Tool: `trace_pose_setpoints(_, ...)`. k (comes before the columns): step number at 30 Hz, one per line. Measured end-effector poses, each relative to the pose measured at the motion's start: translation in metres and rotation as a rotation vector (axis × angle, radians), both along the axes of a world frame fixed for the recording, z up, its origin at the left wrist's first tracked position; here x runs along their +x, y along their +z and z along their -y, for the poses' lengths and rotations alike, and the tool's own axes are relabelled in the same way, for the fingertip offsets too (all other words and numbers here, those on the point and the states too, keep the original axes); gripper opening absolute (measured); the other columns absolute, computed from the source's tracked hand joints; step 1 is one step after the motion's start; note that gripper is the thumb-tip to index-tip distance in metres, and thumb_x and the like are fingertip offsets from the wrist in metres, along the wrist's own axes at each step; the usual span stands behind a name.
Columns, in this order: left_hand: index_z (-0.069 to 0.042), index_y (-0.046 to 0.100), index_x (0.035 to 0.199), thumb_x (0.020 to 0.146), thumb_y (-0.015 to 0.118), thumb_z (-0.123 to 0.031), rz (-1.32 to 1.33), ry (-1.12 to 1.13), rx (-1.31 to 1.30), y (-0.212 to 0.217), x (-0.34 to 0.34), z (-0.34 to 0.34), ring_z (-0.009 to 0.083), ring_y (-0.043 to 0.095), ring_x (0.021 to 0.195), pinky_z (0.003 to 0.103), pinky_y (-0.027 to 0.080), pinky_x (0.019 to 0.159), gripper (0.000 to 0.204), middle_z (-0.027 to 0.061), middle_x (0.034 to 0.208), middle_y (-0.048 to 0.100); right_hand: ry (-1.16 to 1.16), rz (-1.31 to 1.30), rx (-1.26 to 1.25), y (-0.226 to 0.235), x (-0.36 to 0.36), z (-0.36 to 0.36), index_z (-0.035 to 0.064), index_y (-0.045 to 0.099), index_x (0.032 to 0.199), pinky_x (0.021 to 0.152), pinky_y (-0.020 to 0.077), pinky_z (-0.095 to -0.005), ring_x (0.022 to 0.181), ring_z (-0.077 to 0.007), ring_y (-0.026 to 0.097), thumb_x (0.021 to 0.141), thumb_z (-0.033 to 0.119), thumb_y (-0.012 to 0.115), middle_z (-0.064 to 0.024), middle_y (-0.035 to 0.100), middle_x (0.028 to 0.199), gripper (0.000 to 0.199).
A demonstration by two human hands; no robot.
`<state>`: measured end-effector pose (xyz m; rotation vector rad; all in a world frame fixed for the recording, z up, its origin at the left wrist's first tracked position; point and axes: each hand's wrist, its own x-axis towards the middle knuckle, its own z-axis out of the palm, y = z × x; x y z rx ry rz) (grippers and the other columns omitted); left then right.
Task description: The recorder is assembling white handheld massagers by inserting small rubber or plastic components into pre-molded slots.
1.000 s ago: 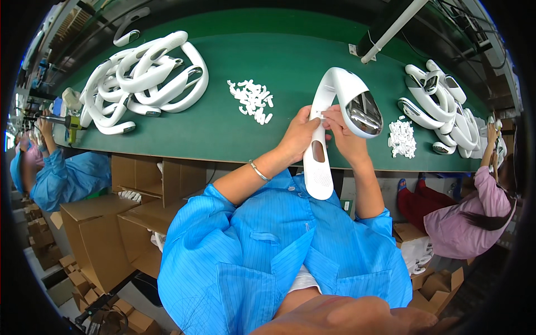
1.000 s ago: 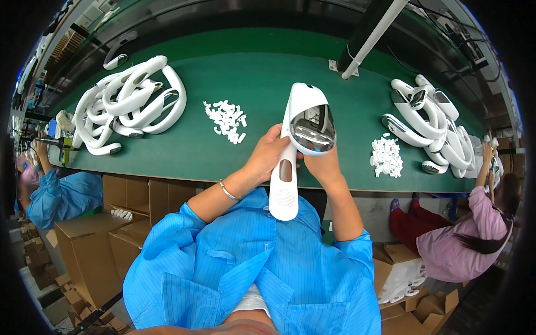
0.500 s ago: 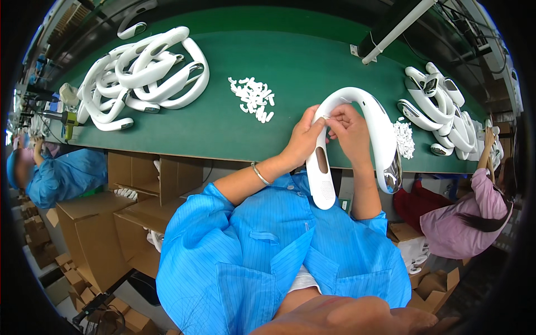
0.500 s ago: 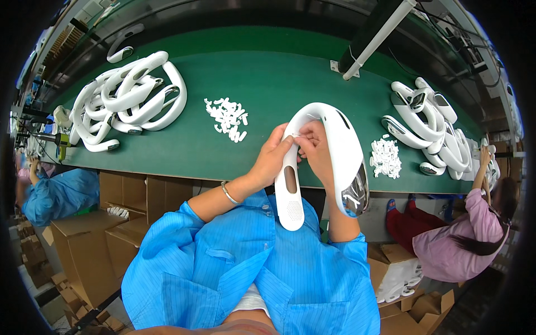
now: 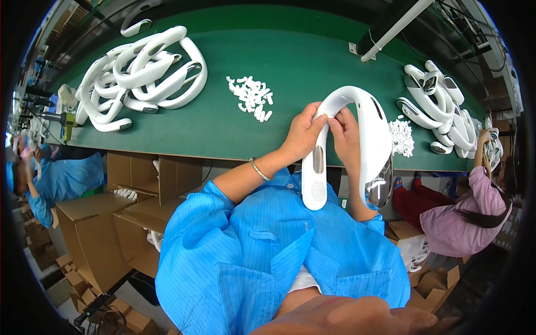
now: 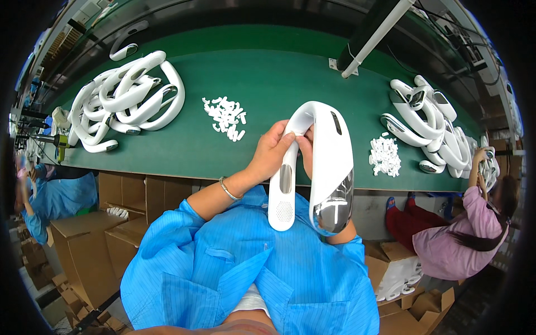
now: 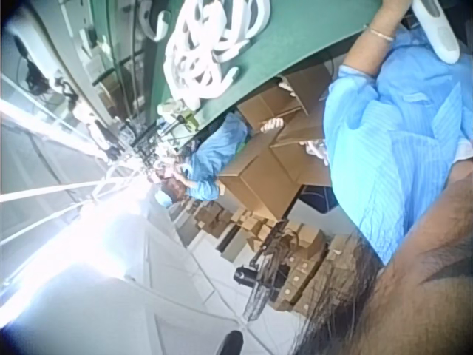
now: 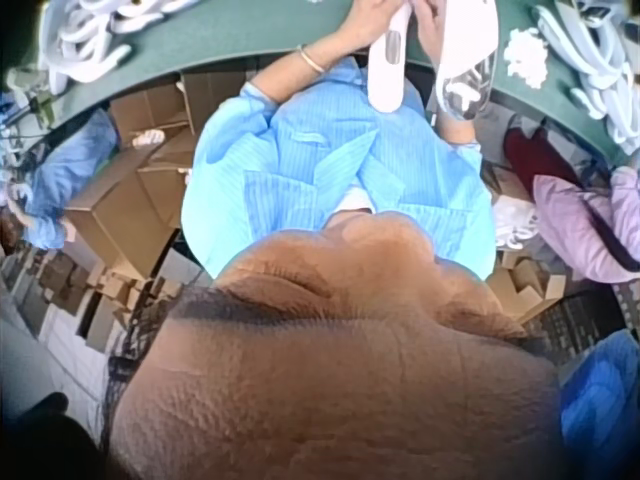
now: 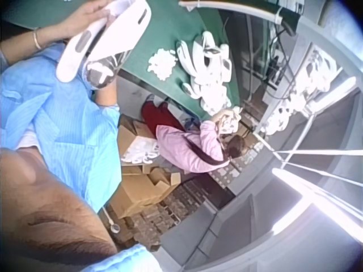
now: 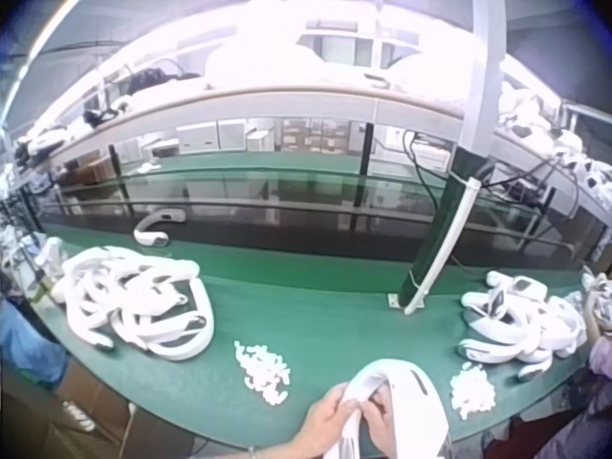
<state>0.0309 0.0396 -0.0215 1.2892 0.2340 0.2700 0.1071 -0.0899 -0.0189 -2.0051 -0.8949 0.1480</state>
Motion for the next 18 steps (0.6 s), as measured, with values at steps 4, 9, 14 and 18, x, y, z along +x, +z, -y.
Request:
trace_pose_setpoints(4, 0.001, 0.045, 0.120, 0.094, 0.045, -0.016, 0.082, -0.011, 0.142, 0.004, -0.006, 0.001, 0.0148, 0.059, 0.078, 0.028, 0.047, 0.068, 0.031, 0.0106, 0.092, 0.062, -0.275, -0.425, 0.096, 0.064, -0.039, -0.016, -0.0054, 0.052, 0.117, 0.082, 0.0464, -0.0274, 0.091, -0.0169, 0.060, 0.086, 0.004, 0.055, -0.0127, 0.063, 0.097, 0.033)
trace_pose_setpoints(9, 0.002, 0.041, 0.123, 0.094, 0.045, -0.014, 0.138, 0.013, 0.271, 0.015, -0.011, 0.008, 0.0286, 0.061, 0.085, 0.036, 0.048, 0.074, 0.034, 0.0180, 0.097, 0.061, -0.158, -0.290, 0.230, 0.012, -0.022, 0.003, -0.0063, 0.051, 0.118, 0.086, 0.0444, -0.0276, 0.095, -0.0174, 0.058, 0.089, 0.004, 0.052, -0.0120, 0.060, 0.106, 0.031)
trace_pose_setpoints(14, 0.002, 0.042, 0.121, 0.093, 0.046, -0.014, 0.135, 0.009, 0.309, 0.016, -0.013, 0.011, 0.0310, 0.061, 0.086, 0.038, 0.047, 0.074, 0.032, 0.0197, 0.098, 0.060, -0.172, -0.370, 0.345, -0.002, -0.029, 0.007, -0.0066, 0.048, 0.121, 0.086, 0.0438, -0.0276, 0.100, -0.0160, 0.055, 0.089, 0.005, 0.052, -0.0117, 0.059, 0.110, 0.034)
trace_pose_setpoints(18, 0.002, 0.047, 0.115, 0.093, 0.046, -0.012, 0.127, -0.012, 0.232, 0.017, -0.008, 0.014, 0.0278, 0.062, 0.082, 0.035, 0.048, 0.071, 0.027, 0.0185, 0.092, 0.062, -0.251, -0.351, 0.195, 0.028, -0.036, 0.010, -0.0033, 0.045, 0.127, 0.084, 0.0469, -0.0293, 0.099, -0.0170, 0.057, 0.090, 0.010, 0.053, -0.0124, 0.058, 0.114, 0.040)
